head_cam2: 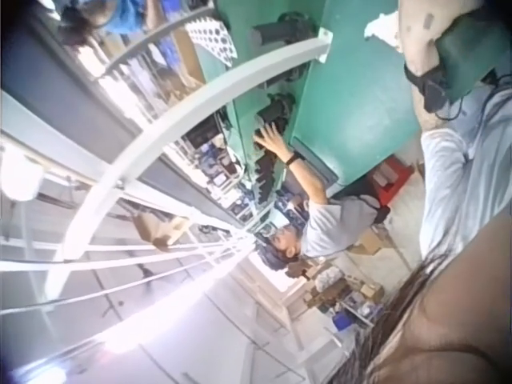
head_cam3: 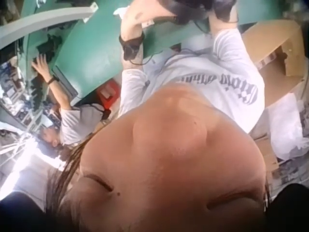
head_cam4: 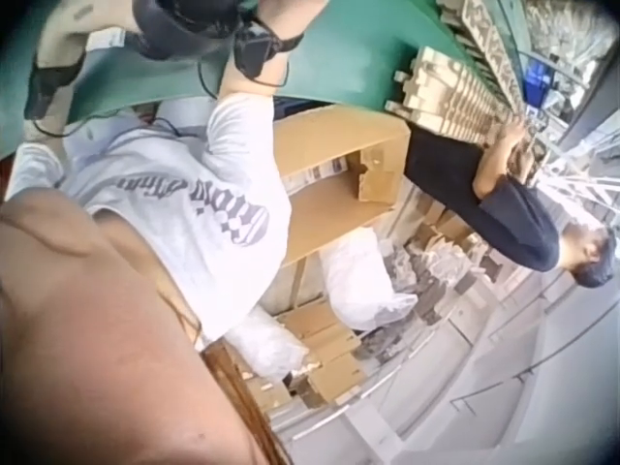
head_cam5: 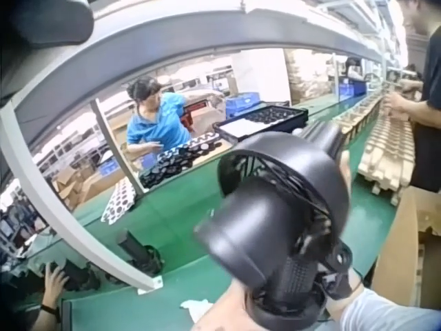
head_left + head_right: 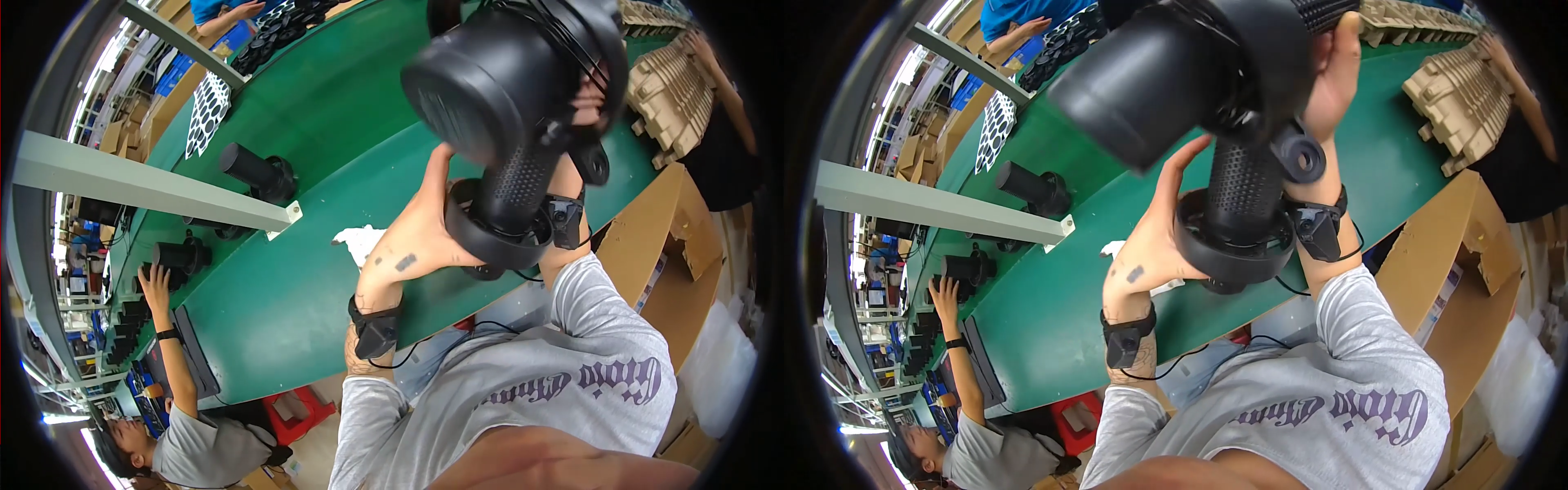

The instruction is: The person picks up a microphone and wipes it with a cloth, then repeats this process for three more microphones, placing each on the table after cleaning.

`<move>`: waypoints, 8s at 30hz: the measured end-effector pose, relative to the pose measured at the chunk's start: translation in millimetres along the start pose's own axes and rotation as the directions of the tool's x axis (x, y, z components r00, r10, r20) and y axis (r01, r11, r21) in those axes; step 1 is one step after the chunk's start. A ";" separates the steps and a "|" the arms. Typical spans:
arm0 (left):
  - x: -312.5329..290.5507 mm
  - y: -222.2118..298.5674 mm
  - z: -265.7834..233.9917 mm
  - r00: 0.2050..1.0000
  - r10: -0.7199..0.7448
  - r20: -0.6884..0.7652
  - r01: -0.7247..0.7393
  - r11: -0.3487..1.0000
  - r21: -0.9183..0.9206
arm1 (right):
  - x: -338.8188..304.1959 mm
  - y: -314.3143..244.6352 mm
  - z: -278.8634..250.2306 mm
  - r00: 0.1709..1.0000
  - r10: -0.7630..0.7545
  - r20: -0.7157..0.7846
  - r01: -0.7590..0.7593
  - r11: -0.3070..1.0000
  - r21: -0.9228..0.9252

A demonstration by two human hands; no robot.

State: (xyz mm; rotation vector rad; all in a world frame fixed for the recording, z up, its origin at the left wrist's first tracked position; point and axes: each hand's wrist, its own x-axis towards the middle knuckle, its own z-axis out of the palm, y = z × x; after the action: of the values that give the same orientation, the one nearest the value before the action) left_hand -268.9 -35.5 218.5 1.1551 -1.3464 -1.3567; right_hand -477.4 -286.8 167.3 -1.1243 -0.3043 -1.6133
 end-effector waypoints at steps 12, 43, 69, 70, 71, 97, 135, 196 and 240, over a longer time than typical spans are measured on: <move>-4.4 -8.5 -23.4 0.305 0.778 -0.550 -0.508 0.621 0.596 | 28.1 -19.2 66.7 0.921 -0.177 -0.347 -0.300 0.247 -0.921; -25.7 0.9 -28.7 0.179 0.919 -0.351 -0.348 0.393 0.851 | -23.3 -21.6 223.4 0.765 0.198 0.613 0.452 0.513 -0.730; -25.5 2.6 -30.7 0.023 0.947 -0.321 -0.267 0.316 0.911 | -45.6 2.1 230.1 0.794 0.470 0.386 -0.301 0.855 -0.422; -25.5 3.2 -29.9 0.021 0.944 -0.328 -0.260 0.322 0.911 | -45.1 1.5 229.6 0.780 0.492 0.387 -0.332 0.850 -0.410; -26.5 3.6 -30.5 0.021 0.945 -0.326 -0.260 0.320 0.911 | -44.2 2.1 228.4 0.781 0.490 0.387 -0.331 0.850 -0.409; -72.1 38.7 4.5 0.292 0.927 -0.235 -0.283 0.318 0.905 | -17.9 14.3 195.7 0.737 0.674 0.041 -0.674 0.738 -0.007; -43.0 23.9 -28.0 0.707 0.700 -0.101 -0.631 0.688 0.359 | 6.1 -1.9 147.4 0.926 0.373 -0.054 -0.371 0.878 -0.302; -63.4 26.2 -38.1 -0.147 0.490 -0.859 -0.750 0.511 0.420 | -15.5 4.7 188.8 0.640 0.598 0.483 -0.201 0.737 -0.646; -63.5 22.9 13.5 0.022 0.661 -0.750 -0.958 0.229 0.174 | -36.9 56.6 188.5 0.464 0.819 0.338 -0.837 0.530 -0.136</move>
State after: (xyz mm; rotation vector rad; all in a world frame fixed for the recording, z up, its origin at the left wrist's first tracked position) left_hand -271.1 28.7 243.2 0.2469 -0.7680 -0.0992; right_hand -335.0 -154.9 216.6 -1.2497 0.0059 -0.4916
